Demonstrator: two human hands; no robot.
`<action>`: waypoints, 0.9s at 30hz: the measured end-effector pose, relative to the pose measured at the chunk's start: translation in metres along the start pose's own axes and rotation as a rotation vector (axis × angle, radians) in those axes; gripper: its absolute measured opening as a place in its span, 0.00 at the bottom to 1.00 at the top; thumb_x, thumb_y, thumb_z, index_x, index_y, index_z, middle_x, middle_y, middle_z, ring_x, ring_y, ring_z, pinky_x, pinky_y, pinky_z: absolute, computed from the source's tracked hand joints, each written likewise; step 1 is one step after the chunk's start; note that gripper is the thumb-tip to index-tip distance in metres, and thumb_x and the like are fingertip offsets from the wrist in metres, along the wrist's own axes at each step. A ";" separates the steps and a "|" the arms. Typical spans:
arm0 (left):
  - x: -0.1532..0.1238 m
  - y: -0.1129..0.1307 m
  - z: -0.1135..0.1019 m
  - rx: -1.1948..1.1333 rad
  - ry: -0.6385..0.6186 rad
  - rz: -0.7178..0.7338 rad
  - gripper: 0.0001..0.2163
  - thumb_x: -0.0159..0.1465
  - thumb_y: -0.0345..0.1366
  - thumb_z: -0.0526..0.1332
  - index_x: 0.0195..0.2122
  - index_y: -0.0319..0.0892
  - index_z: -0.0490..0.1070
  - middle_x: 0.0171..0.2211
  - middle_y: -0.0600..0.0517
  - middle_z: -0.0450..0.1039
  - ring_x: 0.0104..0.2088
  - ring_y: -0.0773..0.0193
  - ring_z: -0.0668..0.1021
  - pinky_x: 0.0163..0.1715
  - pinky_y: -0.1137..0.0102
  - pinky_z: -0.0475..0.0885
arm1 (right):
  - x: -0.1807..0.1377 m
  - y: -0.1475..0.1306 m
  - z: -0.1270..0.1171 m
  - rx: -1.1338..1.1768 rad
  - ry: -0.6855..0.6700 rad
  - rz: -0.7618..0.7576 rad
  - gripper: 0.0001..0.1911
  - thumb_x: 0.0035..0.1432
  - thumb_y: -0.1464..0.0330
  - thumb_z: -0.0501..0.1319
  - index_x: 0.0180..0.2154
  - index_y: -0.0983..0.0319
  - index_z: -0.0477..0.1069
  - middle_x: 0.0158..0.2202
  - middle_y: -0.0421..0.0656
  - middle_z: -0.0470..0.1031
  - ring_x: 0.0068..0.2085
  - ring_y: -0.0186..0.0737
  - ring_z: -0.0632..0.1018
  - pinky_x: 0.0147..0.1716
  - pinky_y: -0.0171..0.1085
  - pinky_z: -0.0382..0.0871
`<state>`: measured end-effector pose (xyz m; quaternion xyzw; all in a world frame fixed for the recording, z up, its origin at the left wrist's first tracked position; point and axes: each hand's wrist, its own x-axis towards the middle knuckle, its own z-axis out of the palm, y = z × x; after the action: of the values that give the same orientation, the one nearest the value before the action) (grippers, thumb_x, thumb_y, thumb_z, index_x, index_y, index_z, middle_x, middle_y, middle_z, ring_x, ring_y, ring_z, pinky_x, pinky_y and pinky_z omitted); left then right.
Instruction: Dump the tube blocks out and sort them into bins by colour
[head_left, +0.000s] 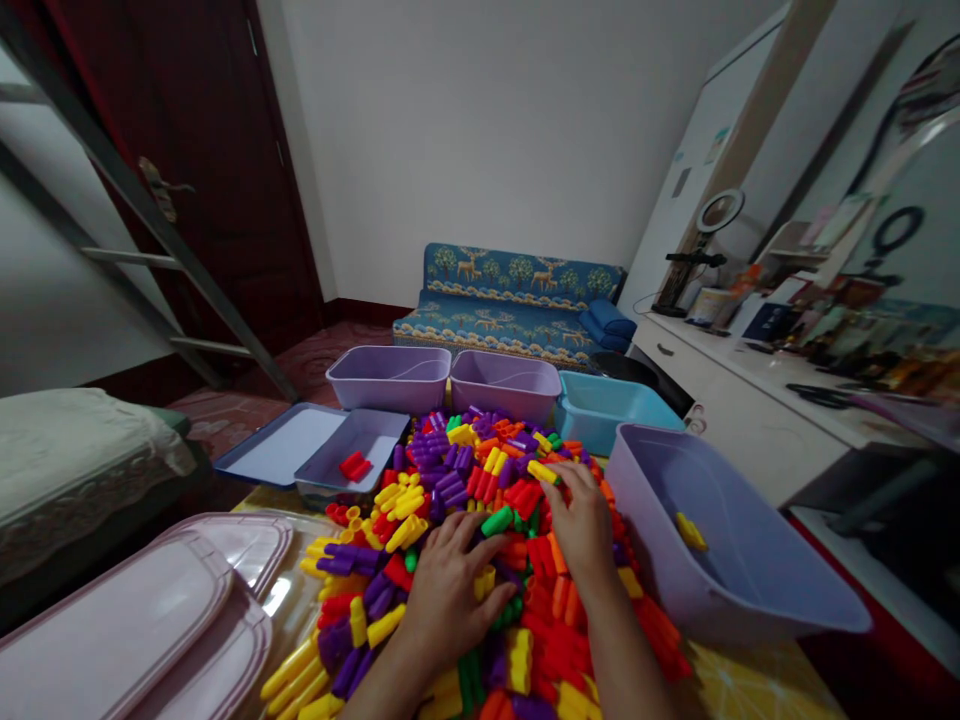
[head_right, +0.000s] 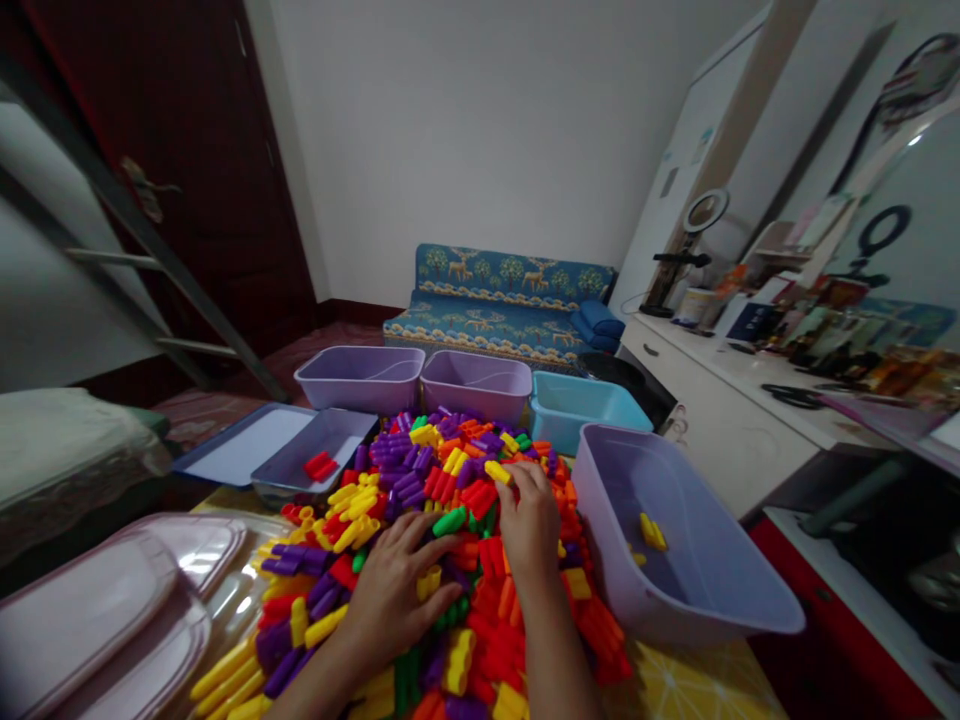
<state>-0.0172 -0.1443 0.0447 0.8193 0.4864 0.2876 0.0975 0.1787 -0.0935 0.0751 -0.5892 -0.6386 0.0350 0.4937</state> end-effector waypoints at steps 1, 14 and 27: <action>0.000 0.000 0.000 0.004 -0.005 0.002 0.19 0.58 0.44 0.64 0.51 0.58 0.71 0.56 0.51 0.67 0.57 0.46 0.66 0.53 0.49 0.66 | 0.001 -0.005 -0.003 0.056 0.046 0.033 0.10 0.56 0.66 0.59 0.38 0.62 0.76 0.41 0.49 0.76 0.44 0.46 0.75 0.48 0.47 0.69; 0.000 -0.001 0.001 0.027 -0.016 0.014 0.18 0.58 0.45 0.63 0.51 0.56 0.72 0.56 0.50 0.67 0.56 0.46 0.67 0.53 0.49 0.67 | 0.023 -0.007 -0.057 1.470 0.648 0.662 0.12 0.63 0.73 0.50 0.37 0.64 0.72 0.40 0.45 0.79 0.46 0.30 0.79 0.46 0.31 0.75; 0.000 0.001 -0.001 -0.005 -0.017 -0.003 0.20 0.58 0.45 0.64 0.52 0.58 0.71 0.57 0.50 0.66 0.57 0.46 0.66 0.53 0.48 0.66 | 0.020 0.000 -0.048 1.428 0.631 0.738 0.10 0.64 0.66 0.51 0.34 0.62 0.69 0.41 0.43 0.78 0.46 0.31 0.79 0.42 0.34 0.76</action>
<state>-0.0171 -0.1448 0.0463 0.8207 0.4862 0.2815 0.1040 0.2140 -0.1039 0.1112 -0.2895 -0.0645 0.4208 0.8573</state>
